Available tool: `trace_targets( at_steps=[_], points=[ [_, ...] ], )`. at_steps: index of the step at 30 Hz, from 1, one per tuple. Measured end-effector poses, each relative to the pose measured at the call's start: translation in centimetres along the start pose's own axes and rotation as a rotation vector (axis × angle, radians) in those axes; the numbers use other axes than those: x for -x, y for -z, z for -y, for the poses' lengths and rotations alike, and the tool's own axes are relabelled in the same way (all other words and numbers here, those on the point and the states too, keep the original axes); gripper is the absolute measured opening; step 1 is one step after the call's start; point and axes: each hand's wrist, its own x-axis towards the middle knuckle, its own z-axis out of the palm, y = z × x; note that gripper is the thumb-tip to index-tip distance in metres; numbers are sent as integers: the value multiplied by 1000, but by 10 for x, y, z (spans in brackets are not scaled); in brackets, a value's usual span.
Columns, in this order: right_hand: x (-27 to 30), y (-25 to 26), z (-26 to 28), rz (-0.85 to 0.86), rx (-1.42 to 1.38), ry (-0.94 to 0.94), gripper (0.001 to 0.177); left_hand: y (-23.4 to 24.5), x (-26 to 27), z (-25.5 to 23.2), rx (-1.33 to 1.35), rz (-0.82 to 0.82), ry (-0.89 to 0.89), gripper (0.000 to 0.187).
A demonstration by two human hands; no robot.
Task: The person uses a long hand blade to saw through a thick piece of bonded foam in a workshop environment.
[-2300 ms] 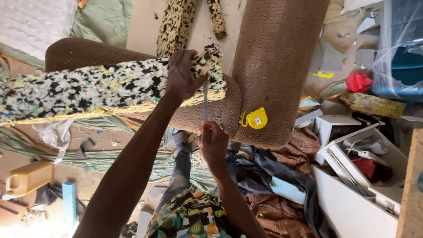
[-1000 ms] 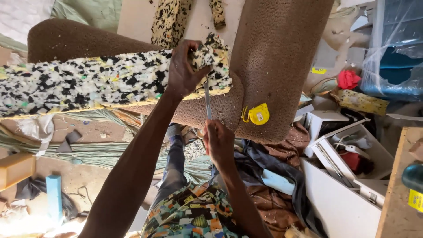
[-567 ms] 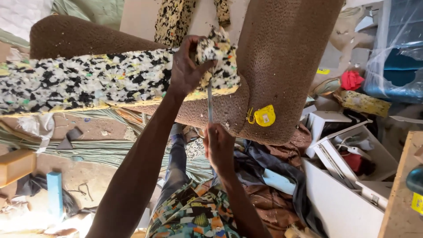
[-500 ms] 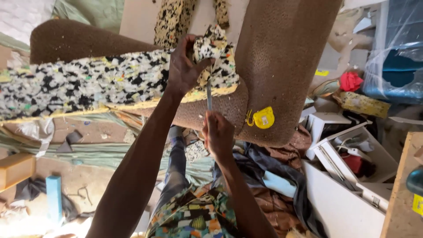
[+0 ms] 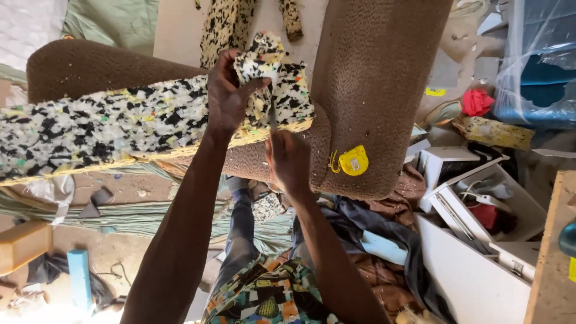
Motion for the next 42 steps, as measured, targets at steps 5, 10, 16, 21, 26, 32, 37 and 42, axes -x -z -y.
trace_targets(
  at_steps=[5,10,16,21,26,32,37,42],
  points=[
    [20,16,33,140,-62,-157,55,-1,-4,-1,177,-33,-18,47],
    [70,31,53,166,-247,-380,46,2,-10,11,351,-159,139,59],
    [-9,-11,7,119,-65,-195,56,7,-10,3,368,-197,230,58],
    [69,23,57,182,-139,-331,53,7,-7,5,521,-211,184,59],
    [68,29,71,98,-278,-416,37,7,-19,-4,432,-138,147,59],
    [65,54,48,28,-357,-616,28,-4,14,-27,-528,285,-43,105],
    [83,79,26,-44,-410,-727,25,-9,81,-16,-853,251,-264,132],
    [101,100,20,-42,-342,-678,25,-20,127,9,-911,-32,-664,65]
  ],
)
